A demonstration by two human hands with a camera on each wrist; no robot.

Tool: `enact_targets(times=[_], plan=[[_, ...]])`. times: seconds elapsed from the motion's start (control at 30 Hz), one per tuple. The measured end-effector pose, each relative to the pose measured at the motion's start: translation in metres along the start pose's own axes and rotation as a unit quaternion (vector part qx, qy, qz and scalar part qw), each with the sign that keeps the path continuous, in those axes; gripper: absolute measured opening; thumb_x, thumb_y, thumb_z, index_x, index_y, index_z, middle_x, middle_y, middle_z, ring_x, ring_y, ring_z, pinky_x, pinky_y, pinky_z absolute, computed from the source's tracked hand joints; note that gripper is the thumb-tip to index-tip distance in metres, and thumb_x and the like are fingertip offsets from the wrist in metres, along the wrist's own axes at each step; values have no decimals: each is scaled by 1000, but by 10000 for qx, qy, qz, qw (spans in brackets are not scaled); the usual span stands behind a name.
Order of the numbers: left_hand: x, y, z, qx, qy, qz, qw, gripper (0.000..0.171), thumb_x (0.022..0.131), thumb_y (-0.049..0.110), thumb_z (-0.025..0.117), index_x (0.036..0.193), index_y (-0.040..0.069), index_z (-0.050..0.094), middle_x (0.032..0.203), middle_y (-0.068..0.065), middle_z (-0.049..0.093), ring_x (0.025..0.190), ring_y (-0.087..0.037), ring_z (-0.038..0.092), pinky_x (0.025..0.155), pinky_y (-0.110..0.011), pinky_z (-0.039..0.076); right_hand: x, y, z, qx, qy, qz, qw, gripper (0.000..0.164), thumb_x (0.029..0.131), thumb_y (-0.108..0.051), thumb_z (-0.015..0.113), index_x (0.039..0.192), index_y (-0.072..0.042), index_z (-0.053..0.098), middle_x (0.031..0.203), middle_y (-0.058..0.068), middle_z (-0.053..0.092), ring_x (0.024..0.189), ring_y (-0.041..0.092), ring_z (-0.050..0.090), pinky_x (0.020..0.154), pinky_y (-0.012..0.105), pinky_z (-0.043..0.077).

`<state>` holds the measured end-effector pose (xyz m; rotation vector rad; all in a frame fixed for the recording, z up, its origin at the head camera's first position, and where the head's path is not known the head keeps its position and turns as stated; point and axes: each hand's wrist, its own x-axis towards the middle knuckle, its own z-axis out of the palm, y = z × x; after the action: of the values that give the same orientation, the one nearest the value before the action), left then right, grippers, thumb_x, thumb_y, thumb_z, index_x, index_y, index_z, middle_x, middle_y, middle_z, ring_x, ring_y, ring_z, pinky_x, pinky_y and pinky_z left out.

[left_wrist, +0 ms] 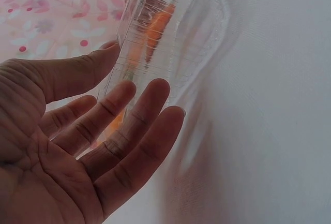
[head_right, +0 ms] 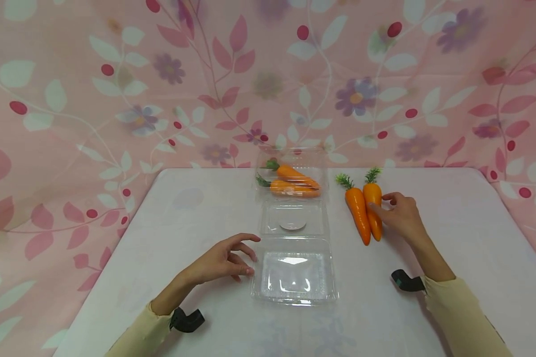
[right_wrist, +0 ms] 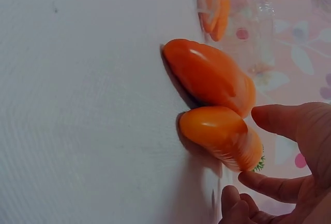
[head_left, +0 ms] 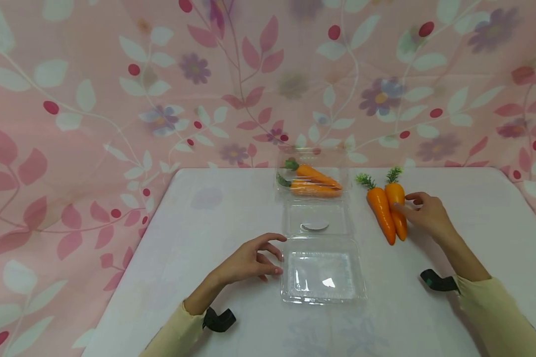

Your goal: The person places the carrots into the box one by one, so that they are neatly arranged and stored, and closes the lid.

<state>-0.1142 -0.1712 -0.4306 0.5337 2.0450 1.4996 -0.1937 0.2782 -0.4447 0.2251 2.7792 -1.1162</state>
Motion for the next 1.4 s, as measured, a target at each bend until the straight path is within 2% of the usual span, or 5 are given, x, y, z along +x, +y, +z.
enact_targets(times=[0.33, 0.7, 0.93, 1.17, 1.4], plan=[[0, 1, 0, 72, 14, -7, 10000, 69, 84, 10, 80, 144, 15, 45, 112, -15, 64, 84, -29, 72, 64, -45, 59, 1, -2, 3, -231, 8, 210, 9995, 86, 92, -61, 57, 125, 18, 50, 126, 38, 47, 108, 50, 48, 84, 56, 50], [2, 0, 1, 60, 29, -2, 10000, 71, 83, 10, 81, 144, 16, 46, 109, -13, 65, 83, -30, 72, 63, -44, 59, 0, -2, 0, -183, -82, 523, 9984, 86, 92, -60, 55, 127, 18, 50, 127, 38, 47, 108, 49, 48, 82, 54, 51], [1, 1, -1, 93, -15, -18, 10000, 70, 84, 10, 80, 145, 15, 45, 107, -13, 65, 80, -32, 71, 64, -44, 59, -1, 0, -3, 48, -89, 863, 9962, 92, 89, -66, 55, 132, 15, 48, 133, 37, 42, 111, 48, 45, 89, 57, 48], [2, 2, -1, 86, -31, -80, 9999, 70, 84, 11, 80, 145, 15, 45, 109, -14, 65, 81, -32, 71, 65, -45, 59, -11, -7, -14, 281, -181, 817, 9961, 96, 86, -71, 55, 137, 10, 44, 134, 35, 42, 108, 47, 44, 75, 54, 52], [2, 1, -2, 29, -32, -94, 9999, 70, 84, 11, 80, 145, 15, 45, 109, -14, 65, 82, -33, 71, 65, -45, 59, -26, -24, -22, 371, -461, 700, 9958, 95, 87, -70, 55, 141, 7, 42, 138, 36, 39, 119, 53, 40, 79, 71, 45]])
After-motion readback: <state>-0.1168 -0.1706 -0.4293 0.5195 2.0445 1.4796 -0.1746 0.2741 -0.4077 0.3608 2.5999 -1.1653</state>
